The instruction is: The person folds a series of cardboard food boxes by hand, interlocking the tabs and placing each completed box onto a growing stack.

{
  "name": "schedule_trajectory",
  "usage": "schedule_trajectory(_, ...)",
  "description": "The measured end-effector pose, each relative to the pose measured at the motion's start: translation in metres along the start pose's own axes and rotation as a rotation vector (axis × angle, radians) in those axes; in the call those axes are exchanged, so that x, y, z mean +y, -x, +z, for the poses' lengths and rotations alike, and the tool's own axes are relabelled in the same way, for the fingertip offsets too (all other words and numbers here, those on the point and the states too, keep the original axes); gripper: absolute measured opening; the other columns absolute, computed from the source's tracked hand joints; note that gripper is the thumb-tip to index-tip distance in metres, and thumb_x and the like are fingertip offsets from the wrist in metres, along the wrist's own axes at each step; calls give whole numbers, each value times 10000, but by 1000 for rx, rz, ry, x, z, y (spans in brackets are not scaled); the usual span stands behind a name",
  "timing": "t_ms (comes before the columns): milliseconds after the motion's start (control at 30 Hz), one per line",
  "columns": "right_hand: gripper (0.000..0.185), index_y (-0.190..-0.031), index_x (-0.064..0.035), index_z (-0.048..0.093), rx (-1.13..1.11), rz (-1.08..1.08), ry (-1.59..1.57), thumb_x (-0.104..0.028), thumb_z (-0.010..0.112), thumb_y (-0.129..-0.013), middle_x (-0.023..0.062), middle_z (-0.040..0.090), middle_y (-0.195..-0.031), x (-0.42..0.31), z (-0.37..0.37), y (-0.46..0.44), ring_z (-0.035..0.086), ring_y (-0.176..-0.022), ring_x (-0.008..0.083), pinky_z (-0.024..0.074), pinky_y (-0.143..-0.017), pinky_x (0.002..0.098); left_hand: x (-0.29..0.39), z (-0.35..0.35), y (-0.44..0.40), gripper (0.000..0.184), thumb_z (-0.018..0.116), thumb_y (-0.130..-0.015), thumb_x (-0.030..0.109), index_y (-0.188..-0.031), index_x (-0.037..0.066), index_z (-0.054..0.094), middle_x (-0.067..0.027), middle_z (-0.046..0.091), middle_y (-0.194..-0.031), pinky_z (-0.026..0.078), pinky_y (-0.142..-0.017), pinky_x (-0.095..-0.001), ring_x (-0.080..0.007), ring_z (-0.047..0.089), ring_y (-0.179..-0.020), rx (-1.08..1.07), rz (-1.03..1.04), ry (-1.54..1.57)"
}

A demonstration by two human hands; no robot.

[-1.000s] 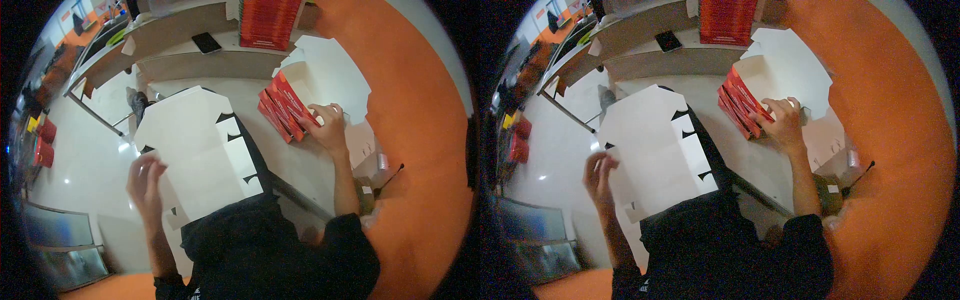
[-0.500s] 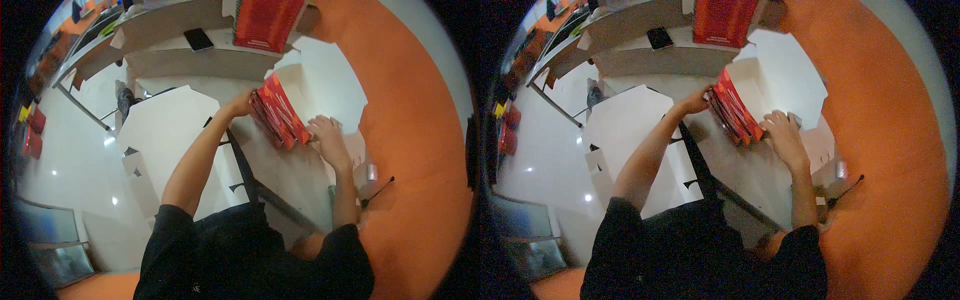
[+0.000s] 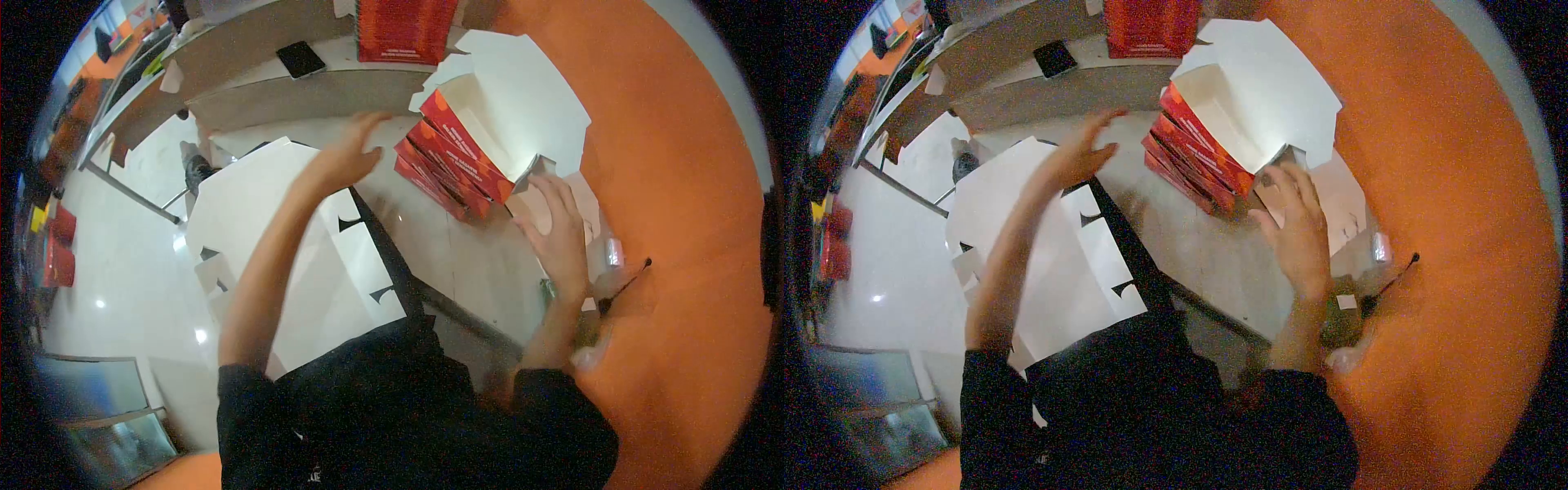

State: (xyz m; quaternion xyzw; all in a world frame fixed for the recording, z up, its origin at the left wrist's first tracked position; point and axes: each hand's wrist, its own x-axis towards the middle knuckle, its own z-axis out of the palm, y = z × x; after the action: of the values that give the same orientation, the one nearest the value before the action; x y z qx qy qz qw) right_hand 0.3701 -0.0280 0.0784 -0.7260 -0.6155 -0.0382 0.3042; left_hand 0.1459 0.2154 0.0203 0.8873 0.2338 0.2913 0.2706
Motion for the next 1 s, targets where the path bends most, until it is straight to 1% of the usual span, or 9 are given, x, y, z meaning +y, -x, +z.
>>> schedule_trajectory(67, 474, -1150, -40, 575, -71, 164, -336, -85, 741, -709, 140, 605, -1079, -8, 8, 16, 604, -976, 267, 498, -812, 356, 47, -50, 47, 461, 601, -838, 63, -1285, 76, 485, -114, 503, -1318, 343, -1039, -371, -277, 456, -1233, 104, -52, -98)
schedule_trajectory(100, 451, -1136, -35, 581, -114, 203, -457, -133, 746, -728, 133, 624, -1016, -16, 26, 23, 623, -913, 245, 507, -768, 344, 62, -66, 79, 391, 616, -806, 33, -1187, 2, 531, -171, 550, -1229, 369, -1007, -370, -336, 493, -1177, 272, -15, -104)
schedule_trajectory(133, 437, -1122, -30, 588, -151, 239, -581, -181, 750, -747, 125, 643, -952, -28, 55, 30, 642, -850, 223, 516, -723, 332, 74, -83, 111, 406, 615, -833, 47, -1231, 59, 537, -112, 547, -1264, 379, -1013, -366, -261, 504, -1189, 279, -142, -274)
schedule_trajectory(333, 472, -1157, -28, 523, -351, 152, -552, -264, 702, -789, 182, 639, -862, -81, 172, 55, 629, -735, 342, 498, -655, 425, 64, -60, 316, 403, 566, -886, 35, -1274, -16, 468, -160, 527, -1248, 460, -905, -359, -254, 529, -1127, 925, -731, -485)
schedule_trajectory(467, 364, -1113, -28, 518, -275, 124, -541, -205, 654, -826, 172, 634, -760, -96, 165, 55, 616, -688, 375, 485, -638, 449, 63, -11, 358, 541, 572, -867, 0, -1363, -25, 358, -210, 506, -1261, 456, -900, -345, -237, 509, -1152, 826, -883, 252)
schedule_trajectory(667, 274, -1060, -28, 509, 231, -268, -448, -155, 629, -849, 174, 618, -860, -107, 168, 53, 620, -754, 310, 495, -697, 377, 68, -14, 353, 581, 609, -845, 8, -1363, -35, 349, -212, 530, -1232, 492, -827, -325, -241, 579, -1040, 752, -866, 85)
schedule_trajectory(767, 253, -1081, -29, 492, -212, 208, -910, -136, 602, -879, 118, 604, -954, -127, 133, 59, 598, -853, 195, 470, -775, 304, 79, -15, 339, 527, 607, -847, 10, -1322, -44, 387, -192, 562, -1174, 496, -805, -320, -232, 590, -996, 820, -866, 4)
schedule_trajectory(900, 253, -1105, -25, 475, -370, 228, -1370, -147, 575, -908, 43, 575, -1019, -121, 122, 51, 542, -929, 125, 442, -827, 277, 86, -33, 352, 408, 602, -855, 20, -1227, -51, 450, -149, 572, -1107, 496, -782, -311, -203, 576, -957, 860, -882, 384)
schedule_trajectory(1000, 290, -1126, -11, 469, -476, 118, -1303, -190, 567, -921, 69, 564, -1070, -123, 127, 48, 533, -987, 138, 434, -873, 297, 83, -40, 361, 331, 589, -864, 16, -1166, -49, 471, -114, 566, -1046, 491, -772, -305, -178, 560, -927, 1019, -765, 97)
